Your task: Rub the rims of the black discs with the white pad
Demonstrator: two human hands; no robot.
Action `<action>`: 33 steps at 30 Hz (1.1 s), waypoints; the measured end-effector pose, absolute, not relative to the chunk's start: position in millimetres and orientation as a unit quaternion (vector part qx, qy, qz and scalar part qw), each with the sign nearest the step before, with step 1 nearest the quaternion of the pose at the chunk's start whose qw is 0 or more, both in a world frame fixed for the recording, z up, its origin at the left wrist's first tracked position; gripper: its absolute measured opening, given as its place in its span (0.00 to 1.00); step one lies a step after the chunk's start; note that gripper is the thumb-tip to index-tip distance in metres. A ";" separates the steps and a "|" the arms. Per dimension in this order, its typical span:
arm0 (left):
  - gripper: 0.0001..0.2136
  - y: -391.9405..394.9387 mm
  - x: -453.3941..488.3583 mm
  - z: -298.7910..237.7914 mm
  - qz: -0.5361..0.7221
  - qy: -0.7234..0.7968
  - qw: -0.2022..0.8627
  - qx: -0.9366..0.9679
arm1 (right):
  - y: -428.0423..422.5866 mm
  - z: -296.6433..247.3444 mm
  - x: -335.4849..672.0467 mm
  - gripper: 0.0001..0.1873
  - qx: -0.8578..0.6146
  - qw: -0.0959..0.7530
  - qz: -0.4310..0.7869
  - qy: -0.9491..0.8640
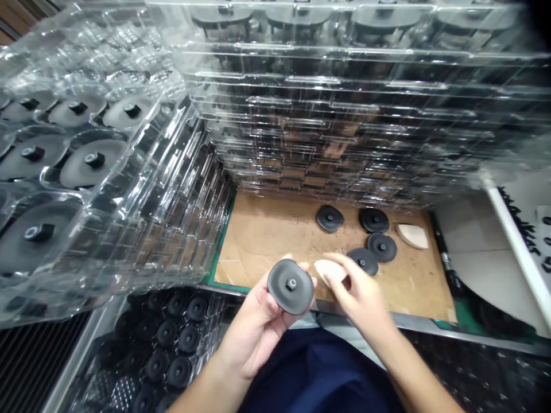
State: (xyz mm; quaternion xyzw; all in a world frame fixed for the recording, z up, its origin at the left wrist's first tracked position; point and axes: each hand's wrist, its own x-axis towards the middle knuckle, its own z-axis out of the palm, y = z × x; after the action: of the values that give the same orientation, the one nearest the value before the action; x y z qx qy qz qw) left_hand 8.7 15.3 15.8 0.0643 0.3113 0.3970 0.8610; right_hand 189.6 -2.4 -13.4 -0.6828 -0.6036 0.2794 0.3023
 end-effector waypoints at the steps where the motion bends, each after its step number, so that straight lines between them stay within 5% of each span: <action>1: 0.25 15.1 9.5 15.9 0.399 0.318 0.857 0.069 | 1.5 1.7 186.5 0.13 -0.677 0.325 0.269 -0.603; 5: 0.27 16.3 12.4 16.8 0.389 0.356 0.844 0.096 | 5.9 56.9 164.7 0.13 -0.555 0.419 0.225 -0.683; 8: 0.23 18.0 14.2 18.6 0.376 0.385 0.836 0.105 | 5.6 74.2 155.2 0.12 -0.485 0.362 0.299 -0.738; 10: 0.24 17.9 16.7 21.2 0.374 0.399 0.830 0.107 | 8.9 75.3 153.2 0.11 -0.483 0.328 0.322 -0.745; 14: 0.30 16.3 22.1 28.0 0.348 0.390 0.843 0.126 | 15.4 71.6 151.9 0.13 -0.514 0.391 0.209 -0.734; 21: 0.27 21.4 22.0 30.9 0.344 0.373 0.852 0.130 | -12.2 78.7 190.7 0.12 -0.495 0.318 0.312 -0.746; 27: 0.21 19.1 33.5 41.2 0.309 0.332 0.879 0.146 | 4.9 84.3 189.4 0.14 -0.486 0.349 0.131 -0.791; 30: 0.16 18.5 29.7 43.1 0.305 0.299 0.888 0.170 | 22.1 78.9 191.3 0.15 -0.406 0.386 0.200 -0.804; 33: 0.22 16.5 22.3 38.0 0.311 0.268 0.901 0.142 | 19.6 63.1 204.2 0.13 -0.520 0.393 0.249 -0.717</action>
State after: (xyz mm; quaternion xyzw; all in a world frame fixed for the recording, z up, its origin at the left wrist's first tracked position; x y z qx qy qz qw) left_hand 22.3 16.5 38.0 0.1421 0.2682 0.3111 0.9006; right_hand 204.2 19.6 63.1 -0.5199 -0.7166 0.2490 0.3927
